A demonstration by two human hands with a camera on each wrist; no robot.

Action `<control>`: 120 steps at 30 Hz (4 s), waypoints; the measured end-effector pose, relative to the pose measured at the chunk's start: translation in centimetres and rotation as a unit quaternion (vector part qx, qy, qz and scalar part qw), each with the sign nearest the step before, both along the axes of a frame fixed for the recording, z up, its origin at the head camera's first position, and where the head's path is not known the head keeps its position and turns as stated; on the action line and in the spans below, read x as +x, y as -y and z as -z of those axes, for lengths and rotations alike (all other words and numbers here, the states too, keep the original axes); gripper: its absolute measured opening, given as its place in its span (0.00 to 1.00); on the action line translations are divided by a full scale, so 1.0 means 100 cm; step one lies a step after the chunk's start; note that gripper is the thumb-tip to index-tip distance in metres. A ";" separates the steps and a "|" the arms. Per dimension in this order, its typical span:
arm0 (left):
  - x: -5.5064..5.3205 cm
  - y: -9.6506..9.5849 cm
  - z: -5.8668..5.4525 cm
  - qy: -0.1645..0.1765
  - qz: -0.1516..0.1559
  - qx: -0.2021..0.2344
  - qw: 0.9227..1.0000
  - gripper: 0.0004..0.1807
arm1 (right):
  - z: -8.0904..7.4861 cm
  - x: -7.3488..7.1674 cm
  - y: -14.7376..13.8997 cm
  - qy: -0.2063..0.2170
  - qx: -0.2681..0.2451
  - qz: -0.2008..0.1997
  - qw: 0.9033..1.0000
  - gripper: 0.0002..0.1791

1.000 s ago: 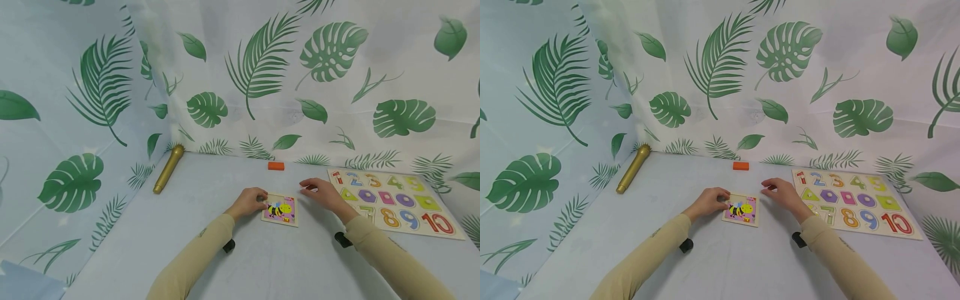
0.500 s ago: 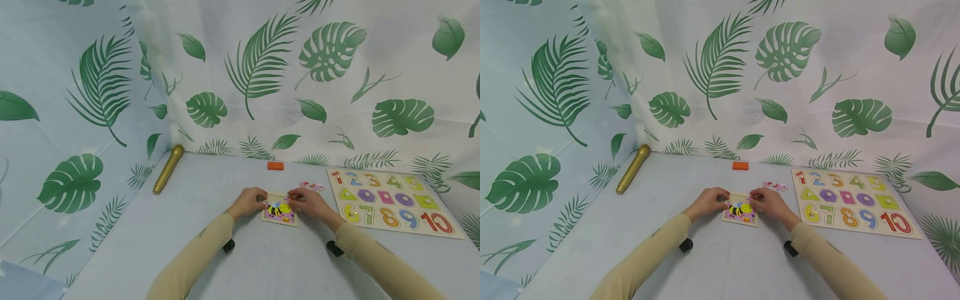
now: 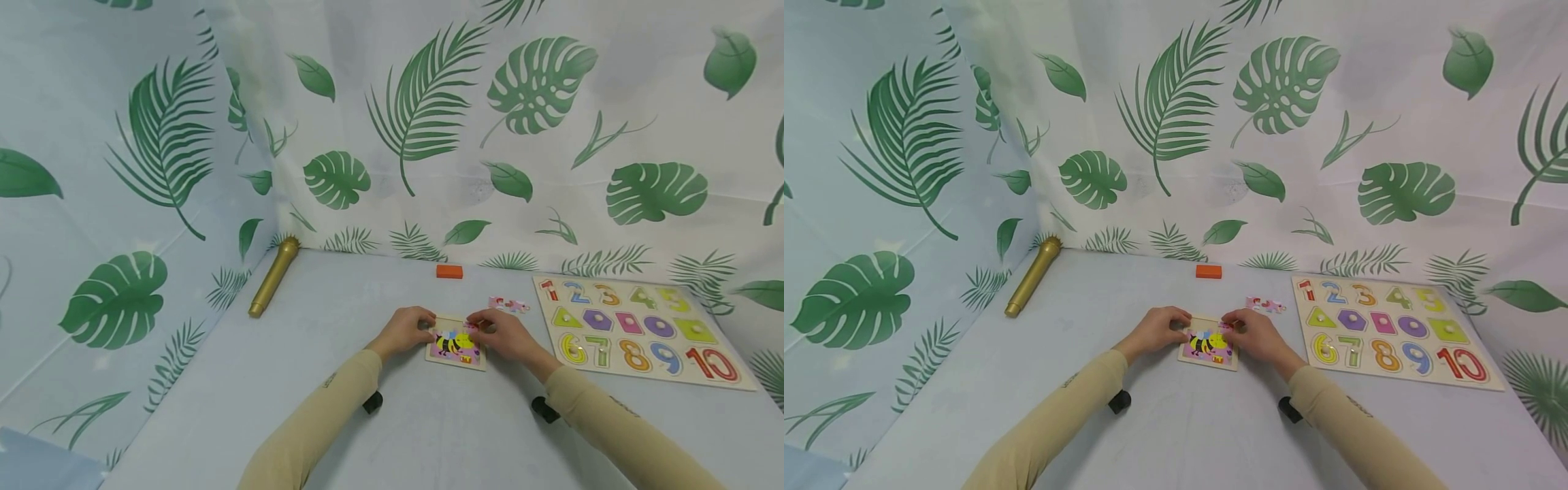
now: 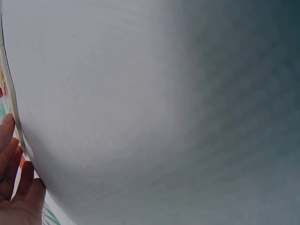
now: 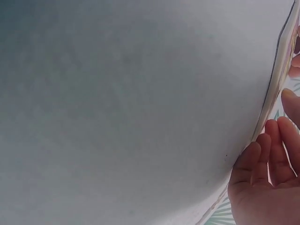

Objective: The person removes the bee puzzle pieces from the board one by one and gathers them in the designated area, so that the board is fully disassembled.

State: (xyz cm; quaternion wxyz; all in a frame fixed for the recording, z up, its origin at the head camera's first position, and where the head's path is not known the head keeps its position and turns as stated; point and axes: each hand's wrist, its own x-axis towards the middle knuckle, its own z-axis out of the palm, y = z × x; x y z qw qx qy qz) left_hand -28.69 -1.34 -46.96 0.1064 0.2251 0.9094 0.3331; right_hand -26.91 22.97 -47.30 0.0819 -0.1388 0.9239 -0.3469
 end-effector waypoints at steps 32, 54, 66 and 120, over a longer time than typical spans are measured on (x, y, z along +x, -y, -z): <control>0.000 0.000 -0.002 -0.001 0.002 -0.005 1.000 0.16 | 0.000 -0.005 0.009 0.009 0.003 -0.009 1.000 0.09; -0.002 0.000 0.001 0.003 -0.002 -0.009 1.000 0.16 | 0.001 -0.006 0.011 -0.006 0.010 -0.014 1.000 0.06; -0.003 -0.002 0.002 0.010 -0.005 -0.010 1.000 0.16 | -0.001 -0.007 0.006 -0.012 0.025 -0.028 0.999 0.08; -0.001 0.000 0.001 0.000 -0.007 -0.009 1.000 0.16 | -0.016 -0.016 -0.066 -0.047 0.025 0.038 0.998 0.17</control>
